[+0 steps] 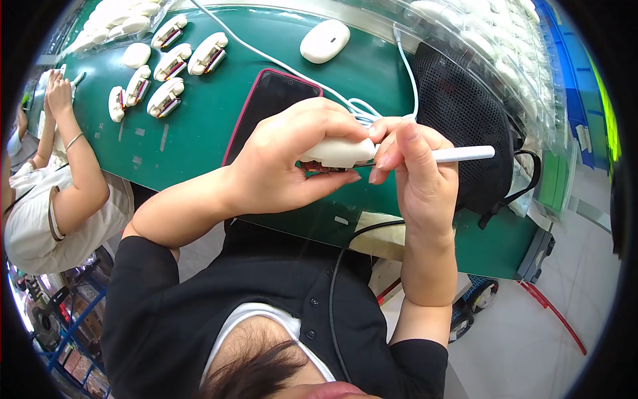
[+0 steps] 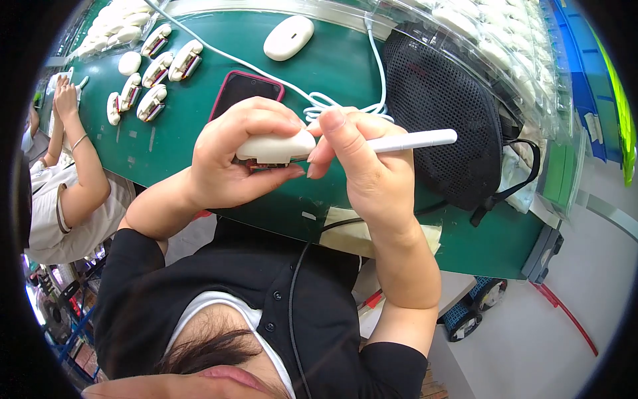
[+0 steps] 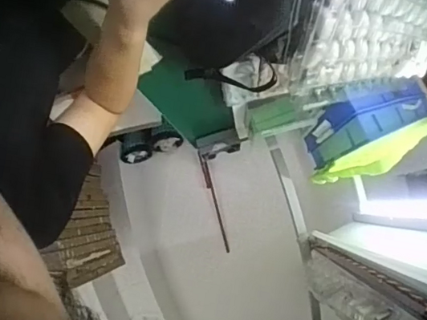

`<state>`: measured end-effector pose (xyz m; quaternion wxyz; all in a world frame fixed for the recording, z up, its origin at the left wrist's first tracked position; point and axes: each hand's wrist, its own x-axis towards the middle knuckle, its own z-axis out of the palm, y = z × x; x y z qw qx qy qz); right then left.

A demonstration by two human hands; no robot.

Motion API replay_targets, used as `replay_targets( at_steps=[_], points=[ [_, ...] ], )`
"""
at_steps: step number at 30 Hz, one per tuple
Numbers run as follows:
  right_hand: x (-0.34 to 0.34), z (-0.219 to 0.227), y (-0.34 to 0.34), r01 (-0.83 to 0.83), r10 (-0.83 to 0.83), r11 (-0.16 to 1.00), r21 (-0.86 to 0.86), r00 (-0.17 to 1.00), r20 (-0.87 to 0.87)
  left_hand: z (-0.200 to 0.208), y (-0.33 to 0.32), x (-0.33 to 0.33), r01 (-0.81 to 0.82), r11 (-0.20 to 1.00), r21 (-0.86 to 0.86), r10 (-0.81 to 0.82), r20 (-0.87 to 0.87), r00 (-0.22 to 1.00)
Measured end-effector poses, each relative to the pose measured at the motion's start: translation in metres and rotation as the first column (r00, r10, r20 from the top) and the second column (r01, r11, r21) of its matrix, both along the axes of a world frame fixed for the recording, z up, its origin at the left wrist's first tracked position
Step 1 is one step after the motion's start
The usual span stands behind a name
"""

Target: The person assembles small plastic housings by inserting wires and connectors into them using a hand insertion tool.

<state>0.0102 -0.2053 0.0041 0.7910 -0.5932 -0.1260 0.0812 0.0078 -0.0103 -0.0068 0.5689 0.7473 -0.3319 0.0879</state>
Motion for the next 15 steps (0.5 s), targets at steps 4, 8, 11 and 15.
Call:
replay_targets(
  at_steps=[4,8,11,15],
  points=[
    [-0.0005,0.001,0.0002,-0.011,0.013,1.0,0.025,0.998,-0.062,0.0,0.0001,-0.0001,-0.002,1.0,0.001,0.002,0.007,1.0],
    [-0.001,0.0018,0.0002,-0.008,0.009,1.0,0.023,1.0,-0.01,0.0016,0.0002,0.0001,0.001,1.0,-0.004,-0.001,0.01,1.0],
    [-0.0015,0.0026,0.0003,-0.011,0.011,1.0,0.022,1.0,-0.025,0.0011,0.0008,0.001,0.005,1.0,0.003,-0.005,0.03,1.0],
    [0.0002,0.0001,-0.0026,-0.027,0.027,0.999,0.025,1.0,0.011,0.0013,0.0012,0.0012,0.02,1.0,0.014,-0.021,0.043,0.999]
  ],
)
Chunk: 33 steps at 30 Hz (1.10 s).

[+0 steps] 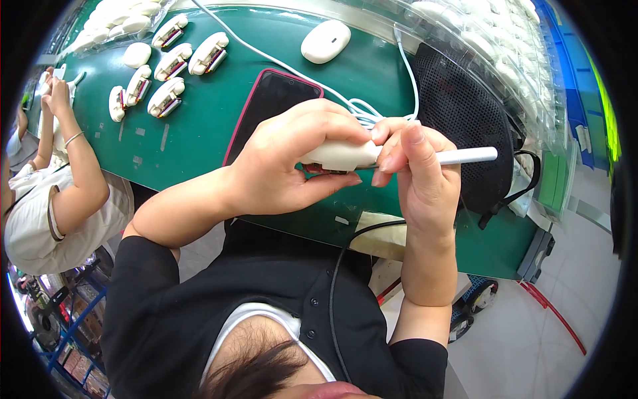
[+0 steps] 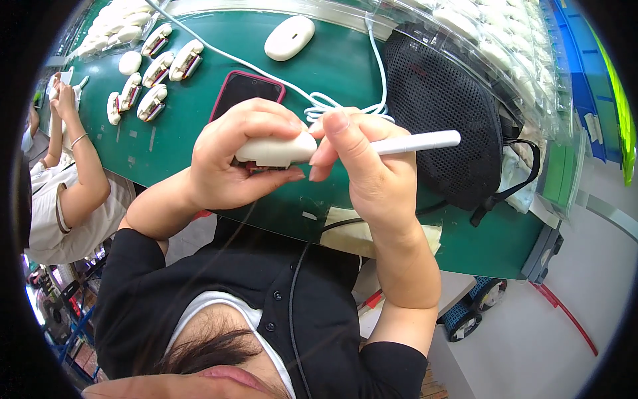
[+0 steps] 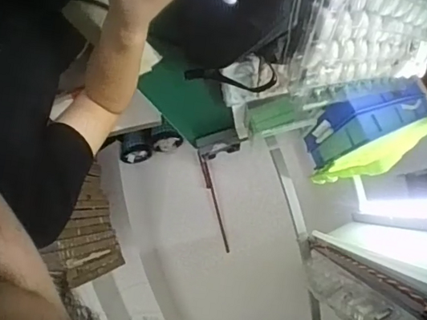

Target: The person assembles small plastic housings by inserting wires and connectors into them using a hand insertion tool.

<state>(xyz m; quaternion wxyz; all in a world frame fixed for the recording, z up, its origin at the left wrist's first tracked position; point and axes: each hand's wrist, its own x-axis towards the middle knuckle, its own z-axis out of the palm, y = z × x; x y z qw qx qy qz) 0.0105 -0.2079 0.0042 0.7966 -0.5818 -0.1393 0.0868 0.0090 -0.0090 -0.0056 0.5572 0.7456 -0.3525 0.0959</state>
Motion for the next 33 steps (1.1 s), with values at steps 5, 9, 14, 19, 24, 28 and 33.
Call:
replay_targets(
  at_steps=[5,9,14,19,24,28,33],
  points=[
    [-0.001,0.002,0.0,-0.032,0.034,0.999,0.04,0.997,-0.067,0.0,0.002,0.001,-0.027,1.0,-0.014,0.027,0.011,1.0],
    [-0.004,0.001,0.002,0.068,-0.068,0.998,0.01,0.995,0.071,0.002,0.004,0.0,-0.071,0.997,-0.001,0.071,-0.07,0.995],
    [-0.009,0.008,0.005,0.105,-0.084,0.988,-0.115,0.98,0.179,0.0,0.003,0.0,-0.09,0.996,-0.013,0.089,-0.08,0.993],
    [-0.008,0.004,0.007,0.165,-0.099,0.968,-0.188,0.942,0.321,0.001,0.003,0.001,-0.113,0.993,0.035,0.114,-0.034,0.993],
    [-0.007,0.004,0.008,0.232,-0.091,0.935,-0.266,0.886,0.455,0.002,0.0,0.0,-0.143,0.987,0.072,0.141,0.038,0.989],
    [-0.006,0.007,0.008,0.265,-0.054,0.901,-0.344,0.854,0.518,-0.001,-0.001,-0.001,-0.15,0.986,0.072,0.149,0.021,0.989],
    [-0.005,0.01,0.008,0.283,-0.022,0.864,-0.416,0.847,0.531,-0.003,-0.002,-0.001,-0.147,0.982,0.12,0.145,0.031,0.989]
  ],
)
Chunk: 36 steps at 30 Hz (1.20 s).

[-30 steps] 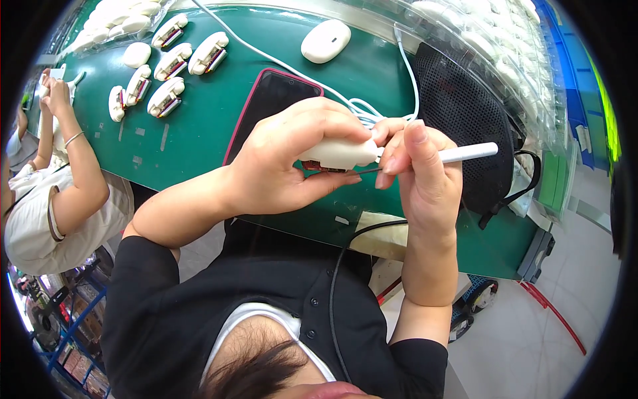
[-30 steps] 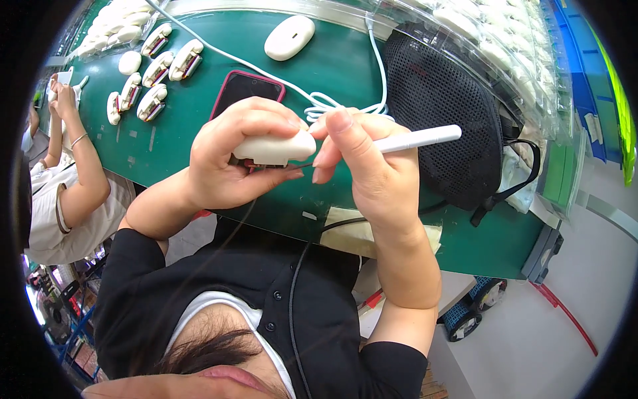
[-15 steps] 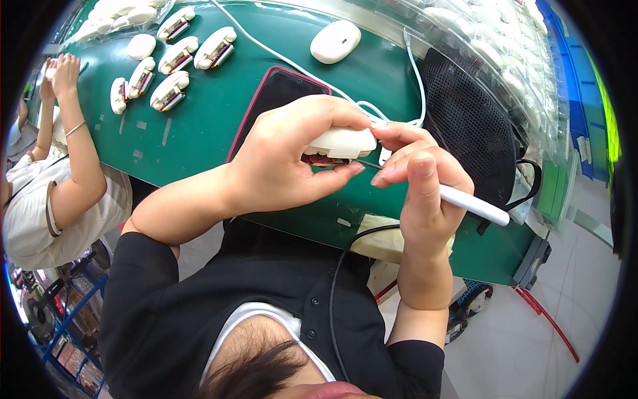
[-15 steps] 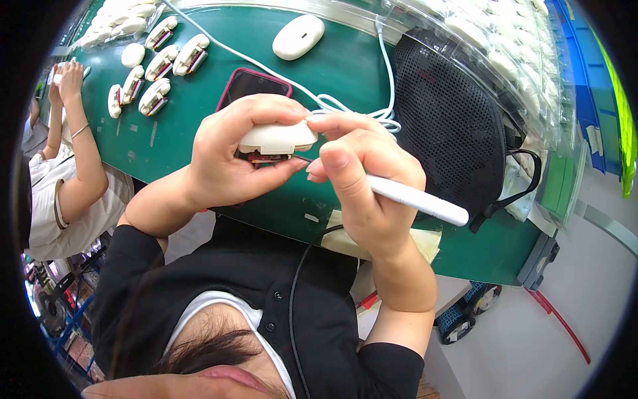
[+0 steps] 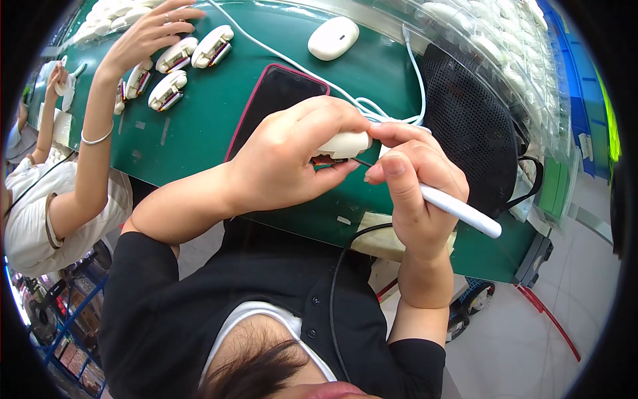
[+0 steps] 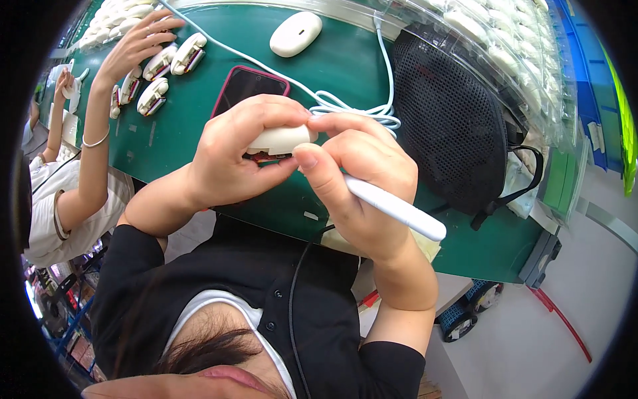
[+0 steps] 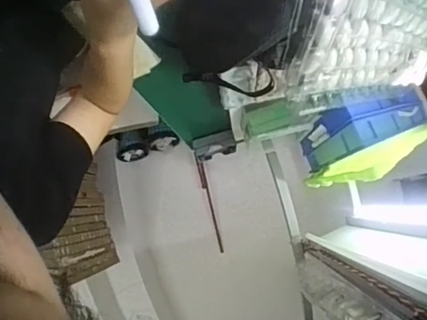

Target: The person assembles small plastic housings by inserting wires and connectors into them using a hand insertion tool.

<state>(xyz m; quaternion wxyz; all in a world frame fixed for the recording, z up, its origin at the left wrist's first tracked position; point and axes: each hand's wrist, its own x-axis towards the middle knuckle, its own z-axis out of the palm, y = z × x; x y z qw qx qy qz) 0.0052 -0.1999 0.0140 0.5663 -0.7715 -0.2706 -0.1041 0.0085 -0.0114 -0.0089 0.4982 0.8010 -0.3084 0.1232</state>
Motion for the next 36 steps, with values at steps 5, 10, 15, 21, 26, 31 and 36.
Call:
replay_targets(
  at_steps=[5,10,15,21,26,31,36],
  points=[
    [0.0,0.0,-0.002,0.006,-0.006,1.0,0.002,1.0,-0.03,0.001,-0.001,0.0,0.03,1.0,0.005,-0.03,-0.021,0.999],
    [-0.001,0.0,-0.003,0.03,-0.021,0.997,0.066,0.992,-0.127,0.002,-0.003,0.0,0.076,0.997,0.007,-0.076,-0.031,0.997],
    [-0.001,0.005,-0.005,0.036,0.006,0.991,0.132,0.954,-0.298,0.002,-0.003,0.0,0.096,0.995,-0.01,-0.096,-0.018,0.995],
    [-0.002,0.007,-0.006,0.046,0.073,0.966,0.253,0.895,-0.44,0.002,-0.002,0.0,0.096,0.994,-0.043,-0.098,-0.035,0.995],
    [-0.003,0.005,-0.003,0.04,0.081,0.949,0.312,0.928,-0.363,0.005,-0.001,0.001,0.084,0.993,-0.088,-0.09,-0.072,0.993],
    [-0.002,-0.001,-0.003,0.015,0.013,0.985,0.172,0.987,-0.163,0.005,-0.001,0.0,0.051,0.995,-0.084,-0.057,-0.071,0.996],
    [-0.001,-0.002,-0.002,0.008,-0.004,0.998,0.061,0.998,-0.06,0.004,-0.002,0.0,0.028,0.999,-0.042,-0.03,-0.041,0.999]
  ],
)
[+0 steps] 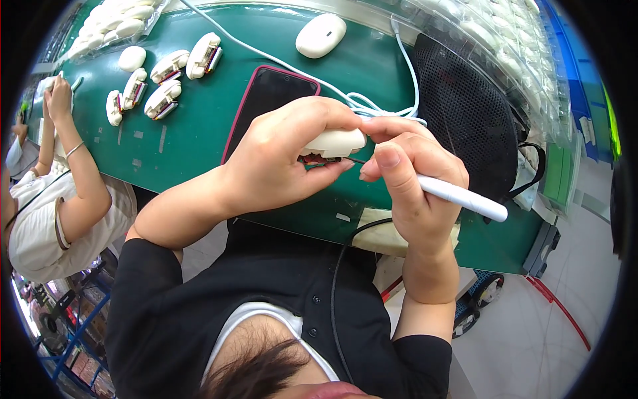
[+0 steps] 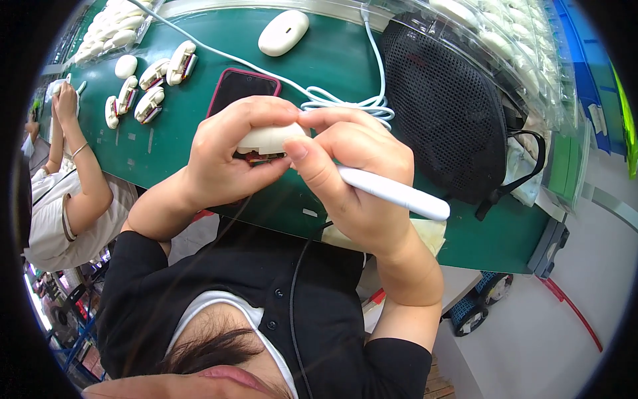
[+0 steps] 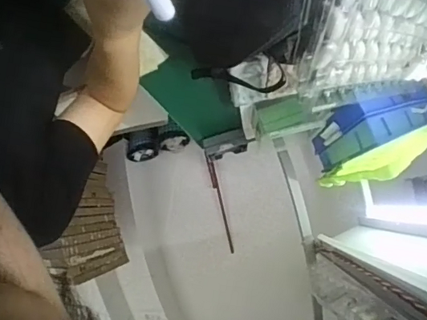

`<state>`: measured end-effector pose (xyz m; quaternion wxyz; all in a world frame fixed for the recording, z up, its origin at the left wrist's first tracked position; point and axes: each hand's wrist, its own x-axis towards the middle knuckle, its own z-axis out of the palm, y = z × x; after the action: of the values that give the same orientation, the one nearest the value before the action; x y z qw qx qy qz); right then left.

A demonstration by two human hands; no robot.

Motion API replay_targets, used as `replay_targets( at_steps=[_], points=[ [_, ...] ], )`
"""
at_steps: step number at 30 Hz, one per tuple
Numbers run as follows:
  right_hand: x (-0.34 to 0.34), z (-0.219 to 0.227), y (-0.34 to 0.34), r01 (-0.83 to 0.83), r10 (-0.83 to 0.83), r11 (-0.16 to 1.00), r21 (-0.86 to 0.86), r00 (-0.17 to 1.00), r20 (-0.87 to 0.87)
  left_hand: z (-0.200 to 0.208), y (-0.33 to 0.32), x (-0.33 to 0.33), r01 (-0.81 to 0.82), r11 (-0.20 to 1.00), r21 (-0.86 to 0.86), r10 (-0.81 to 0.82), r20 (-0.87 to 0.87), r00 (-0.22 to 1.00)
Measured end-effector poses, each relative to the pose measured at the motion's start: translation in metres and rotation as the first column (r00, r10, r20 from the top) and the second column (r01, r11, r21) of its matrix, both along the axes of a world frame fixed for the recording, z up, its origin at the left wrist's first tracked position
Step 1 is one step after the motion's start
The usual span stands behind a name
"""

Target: The person assembles small plastic housings by inserting wires and connectors into them using a hand insertion tool.

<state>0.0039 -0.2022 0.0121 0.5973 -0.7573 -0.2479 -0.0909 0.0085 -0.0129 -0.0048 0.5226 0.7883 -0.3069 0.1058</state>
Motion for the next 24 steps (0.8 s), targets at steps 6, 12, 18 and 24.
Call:
replay_targets(
  at_steps=[6,12,18,24],
  points=[
    [0.0004,0.0015,-0.0017,-0.012,0.012,1.0,-0.01,1.0,-0.014,-0.0005,-0.001,-0.0004,0.022,1.0,0.004,-0.022,0.004,1.0],
    [-0.0005,0.002,-0.0015,0.014,-0.007,0.998,0.067,0.995,-0.097,-0.0014,-0.0014,-0.0009,0.05,0.999,0.013,-0.05,-0.005,0.999],
    [-0.0008,0.007,-0.0025,-0.003,0.06,0.986,0.164,0.939,-0.338,-0.0026,-0.0001,-0.001,0.079,0.997,-0.023,-0.079,-0.025,0.997],
    [0.0005,0.0043,-0.0046,-0.017,0.145,0.952,0.305,0.903,-0.404,-0.0024,0.0016,-0.001,0.104,0.994,-0.035,-0.106,-0.055,0.993]
  ],
)
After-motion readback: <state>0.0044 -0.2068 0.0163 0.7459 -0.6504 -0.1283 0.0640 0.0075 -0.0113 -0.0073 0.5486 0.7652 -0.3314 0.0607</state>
